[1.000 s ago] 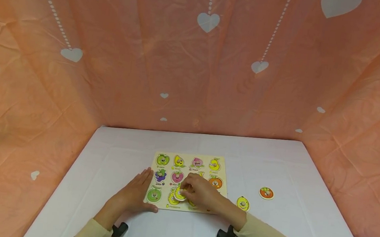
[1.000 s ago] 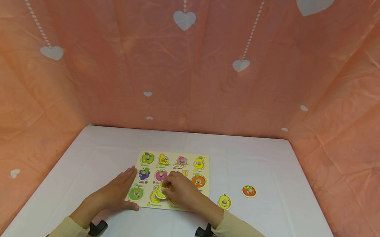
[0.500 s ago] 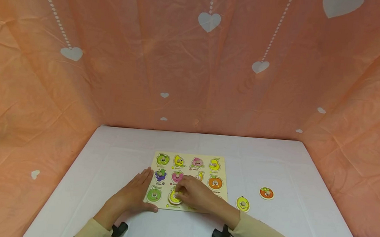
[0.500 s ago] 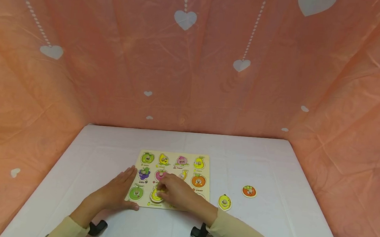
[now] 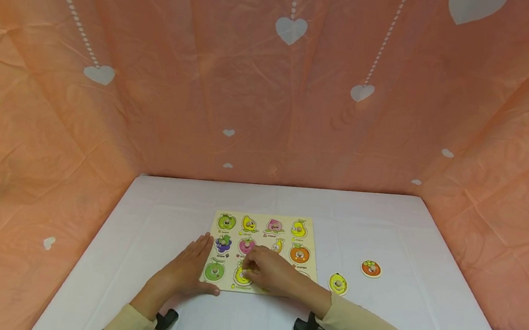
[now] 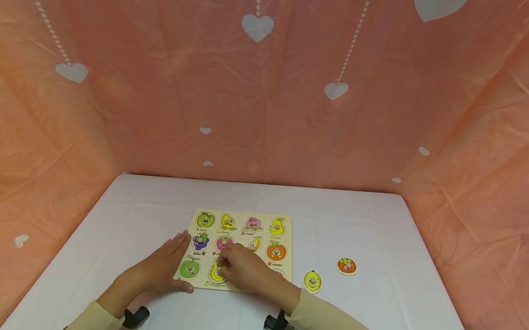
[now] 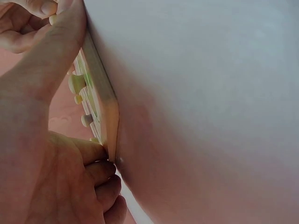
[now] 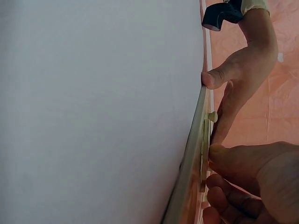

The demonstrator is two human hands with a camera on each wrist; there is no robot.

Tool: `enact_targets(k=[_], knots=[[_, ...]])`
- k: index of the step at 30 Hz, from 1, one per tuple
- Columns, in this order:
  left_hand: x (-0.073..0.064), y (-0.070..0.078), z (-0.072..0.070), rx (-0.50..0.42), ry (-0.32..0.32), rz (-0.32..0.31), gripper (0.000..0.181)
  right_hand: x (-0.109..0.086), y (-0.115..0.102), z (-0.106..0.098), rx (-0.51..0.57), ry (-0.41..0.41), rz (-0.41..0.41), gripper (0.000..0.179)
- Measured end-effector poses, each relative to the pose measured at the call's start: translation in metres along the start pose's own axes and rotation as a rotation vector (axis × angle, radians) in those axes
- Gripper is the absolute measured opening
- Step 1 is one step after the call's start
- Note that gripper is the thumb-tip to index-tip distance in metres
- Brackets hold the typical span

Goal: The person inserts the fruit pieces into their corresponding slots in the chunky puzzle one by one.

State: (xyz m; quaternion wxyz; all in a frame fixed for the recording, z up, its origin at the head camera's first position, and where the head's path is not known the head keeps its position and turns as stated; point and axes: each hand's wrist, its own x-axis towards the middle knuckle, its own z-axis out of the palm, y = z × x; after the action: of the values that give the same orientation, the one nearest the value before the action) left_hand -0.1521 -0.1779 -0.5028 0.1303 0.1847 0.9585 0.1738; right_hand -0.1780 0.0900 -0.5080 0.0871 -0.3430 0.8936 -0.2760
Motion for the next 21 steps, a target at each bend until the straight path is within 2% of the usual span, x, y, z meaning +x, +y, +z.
enact_targets(k=[21], knots=[[-0.0018,0.0014,-0.0014,0.004,-0.006,-0.001,0.133,0.0023,0.0025,0.0033,-0.002,-0.015,0.007,0.008]])
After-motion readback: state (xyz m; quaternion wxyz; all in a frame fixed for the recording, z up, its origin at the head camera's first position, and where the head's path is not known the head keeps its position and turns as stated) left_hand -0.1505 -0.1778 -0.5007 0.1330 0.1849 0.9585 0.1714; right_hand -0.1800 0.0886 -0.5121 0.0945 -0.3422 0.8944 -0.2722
